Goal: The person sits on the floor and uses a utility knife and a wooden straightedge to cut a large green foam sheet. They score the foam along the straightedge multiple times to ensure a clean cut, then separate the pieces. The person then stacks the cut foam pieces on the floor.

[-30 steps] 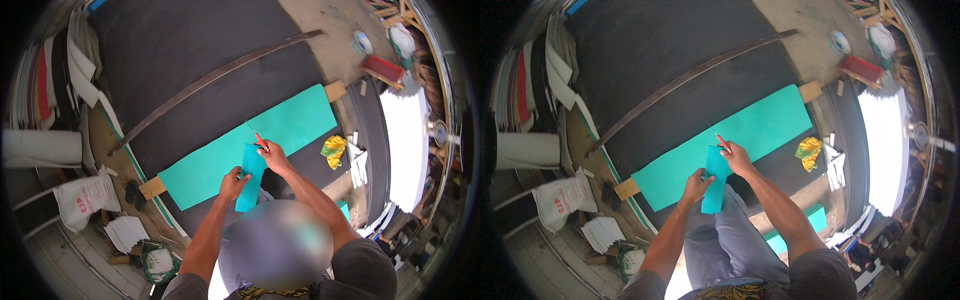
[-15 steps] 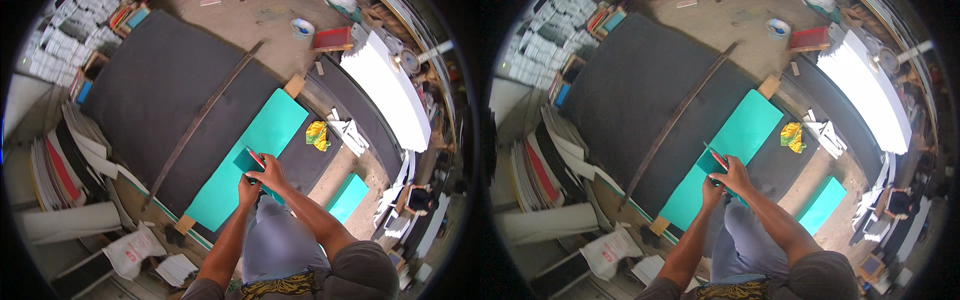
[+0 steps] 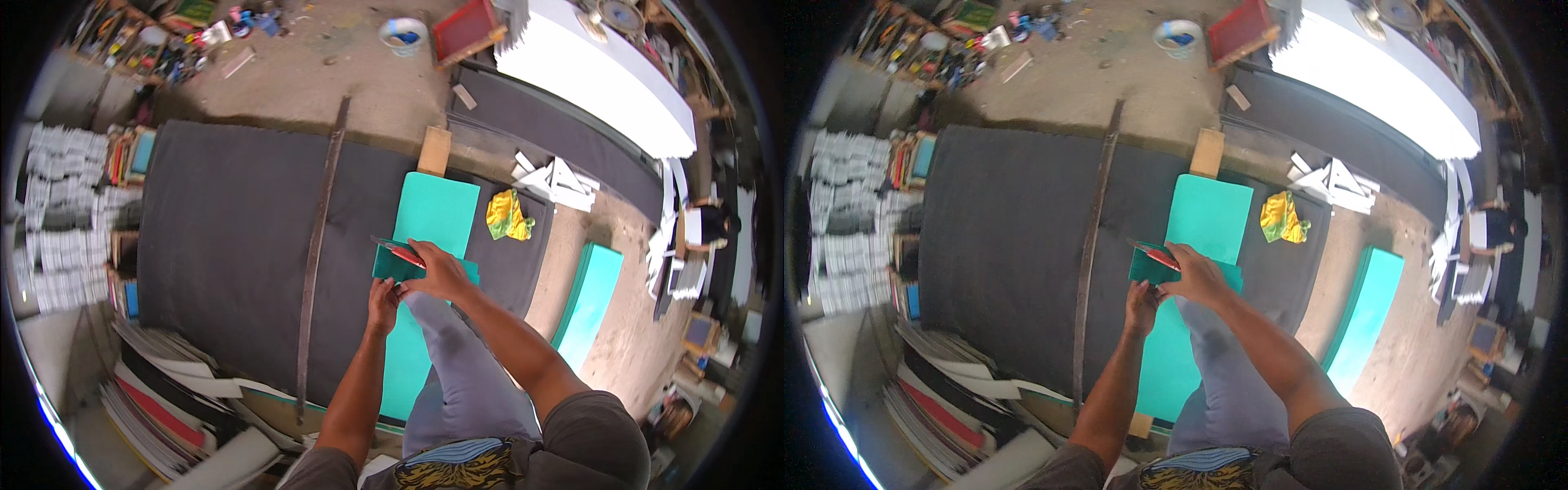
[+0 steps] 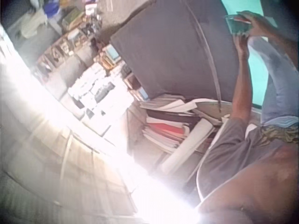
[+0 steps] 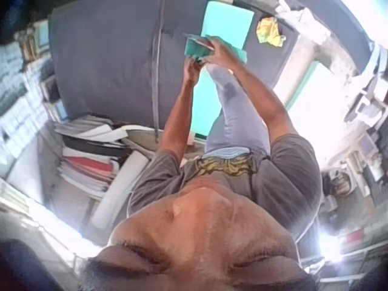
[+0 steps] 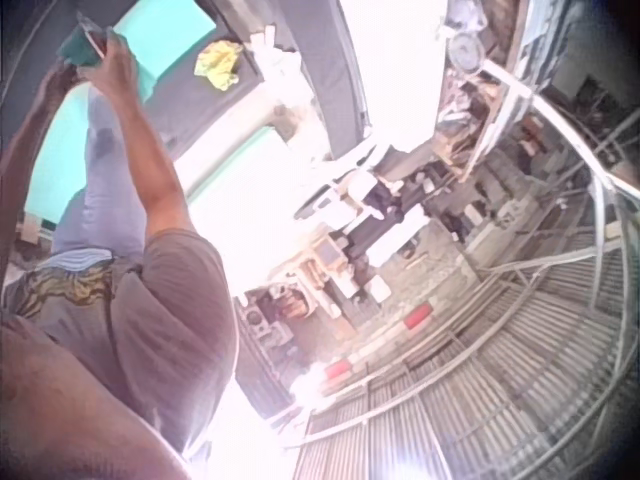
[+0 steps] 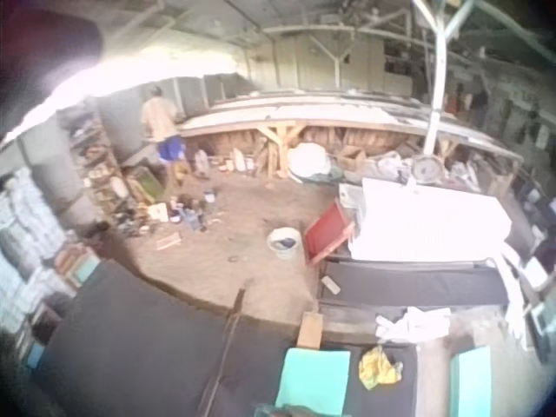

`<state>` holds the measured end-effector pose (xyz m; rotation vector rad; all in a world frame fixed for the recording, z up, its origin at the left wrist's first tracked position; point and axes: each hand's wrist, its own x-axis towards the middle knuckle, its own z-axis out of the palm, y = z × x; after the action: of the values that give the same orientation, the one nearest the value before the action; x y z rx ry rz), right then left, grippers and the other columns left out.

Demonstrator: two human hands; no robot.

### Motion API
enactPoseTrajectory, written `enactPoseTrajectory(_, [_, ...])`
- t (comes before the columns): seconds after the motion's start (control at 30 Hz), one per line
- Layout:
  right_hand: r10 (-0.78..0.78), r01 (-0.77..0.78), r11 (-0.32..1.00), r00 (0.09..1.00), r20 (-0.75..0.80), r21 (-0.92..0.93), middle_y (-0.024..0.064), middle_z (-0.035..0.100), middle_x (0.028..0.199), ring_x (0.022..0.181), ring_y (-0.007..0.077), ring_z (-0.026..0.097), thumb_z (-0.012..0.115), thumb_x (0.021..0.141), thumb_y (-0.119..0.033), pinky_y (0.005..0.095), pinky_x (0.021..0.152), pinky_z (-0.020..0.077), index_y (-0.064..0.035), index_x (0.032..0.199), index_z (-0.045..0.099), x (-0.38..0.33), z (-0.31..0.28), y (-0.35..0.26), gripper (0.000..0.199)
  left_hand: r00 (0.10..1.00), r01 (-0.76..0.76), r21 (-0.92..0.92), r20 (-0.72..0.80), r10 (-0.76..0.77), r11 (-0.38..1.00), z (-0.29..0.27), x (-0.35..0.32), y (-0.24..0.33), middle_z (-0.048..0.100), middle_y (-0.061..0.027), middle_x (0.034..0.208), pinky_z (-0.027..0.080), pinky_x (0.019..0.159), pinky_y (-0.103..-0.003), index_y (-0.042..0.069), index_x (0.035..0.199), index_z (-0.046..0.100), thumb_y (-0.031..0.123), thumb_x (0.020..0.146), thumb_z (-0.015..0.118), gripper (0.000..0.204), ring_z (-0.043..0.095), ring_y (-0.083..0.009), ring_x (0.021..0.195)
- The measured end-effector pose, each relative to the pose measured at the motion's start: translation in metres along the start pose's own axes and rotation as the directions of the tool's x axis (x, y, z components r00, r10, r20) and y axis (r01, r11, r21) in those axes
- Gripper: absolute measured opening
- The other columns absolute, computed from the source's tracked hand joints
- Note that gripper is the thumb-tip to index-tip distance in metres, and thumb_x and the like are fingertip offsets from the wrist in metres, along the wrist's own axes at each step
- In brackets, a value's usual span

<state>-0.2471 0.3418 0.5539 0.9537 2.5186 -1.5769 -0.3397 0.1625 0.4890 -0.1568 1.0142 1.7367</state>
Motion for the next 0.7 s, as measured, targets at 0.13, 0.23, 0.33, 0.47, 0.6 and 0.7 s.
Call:
enactPoseTrajectory(0.13, [0.059,-0.060,0.998,0.996,-0.073,-0.009,0.0177,0.059,0.146,0.131,0.0368,0.061,0.094,0.070,-0.027,0.0450,0.106,0.0520,-0.0052,0.152,0.051,0.060,-0.007,0.025,0.096,0.984,0.090,0.263,-0.171,-0.046,0.961,0.002,0.086,0.014,0.073,-0.0121,0.109,0.061,0.081,-0.035,0.001,0.134,0.055,0.028,0.110,0.057,0.036,0.075,-0.0221,0.089])
enactPoseTrajectory(0.23, [0.073,-0.089,0.993,0.978,-0.197,-0.073,0.0191,0.052,0.154,0.131,0.0374,0.061,0.092,0.072,-0.025,0.0478,0.104,0.0531,-0.0054,0.154,0.047,0.084,-0.011,0.041,0.095,0.979,0.097,0.191,-0.194,-0.059,0.977,0.024,0.131,0.038,0.072,-0.0138,0.110,0.063,0.081,-0.039,0.000,0.133,0.054,0.027,0.109,0.057,0.036,0.076,-0.0253,0.092])
enactPoseTrajectory(0.33, [0.209,-0.219,0.975,0.961,-0.183,-0.039,0.0156,0.056,0.148,0.122,0.0378,0.065,0.089,0.078,-0.023,0.0477,0.097,0.0555,-0.0104,0.145,0.055,0.093,-0.025,0.039,0.075,0.963,0.154,0.146,-0.242,-0.116,0.977,0.025,0.161,0.058,0.070,-0.0165,0.115,0.064,0.081,-0.043,0.002,0.138,0.050,0.028,0.109,0.058,0.040,0.077,-0.0300,0.091])
enactPoseTrajectory(0.47, [0.270,-0.305,0.939,0.939,-0.211,-0.156,0.0101,0.069,0.125,0.100,0.0365,0.071,0.077,0.089,-0.015,0.0489,0.080,0.0575,-0.0145,0.126,0.064,0.097,-0.028,0.059,0.039,0.954,0.248,0.261,-0.232,-0.188,0.933,0.041,0.186,0.076,0.067,-0.0163,0.119,0.061,0.090,-0.047,0.011,0.155,0.036,0.031,0.106,0.064,0.060,0.074,-0.0298,0.100])
enactPoseTrajectory(0.6, [0.245,-0.333,0.909,0.914,-0.325,-0.249,0.0054,0.074,0.104,0.089,0.0347,0.072,0.065,0.091,-0.010,0.0492,0.072,0.0567,-0.0156,0.115,0.068,0.101,-0.023,0.083,0.025,0.974,0.127,0.644,-0.226,0.030,0.754,0.029,0.212,0.064,0.055,-0.0159,0.136,0.050,0.102,-0.042,0.009,0.158,0.035,0.032,0.097,0.079,0.078,0.061,-0.0257,0.115])
enactPoseTrajectory(0.7, [0.336,-0.431,0.858,0.883,-0.327,-0.280,0.0064,0.073,0.105,0.092,0.0331,0.073,0.062,0.093,-0.012,0.0495,0.074,0.0575,-0.0175,0.116,0.066,0.107,-0.043,0.089,0.024,0.994,-0.078,0.831,0.022,0.107,0.551,-0.020,0.246,0.046,0.061,-0.0123,0.127,0.055,0.095,-0.038,0.003,0.146,0.051,0.030,0.098,0.078,0.061,0.065,-0.0209,0.106])
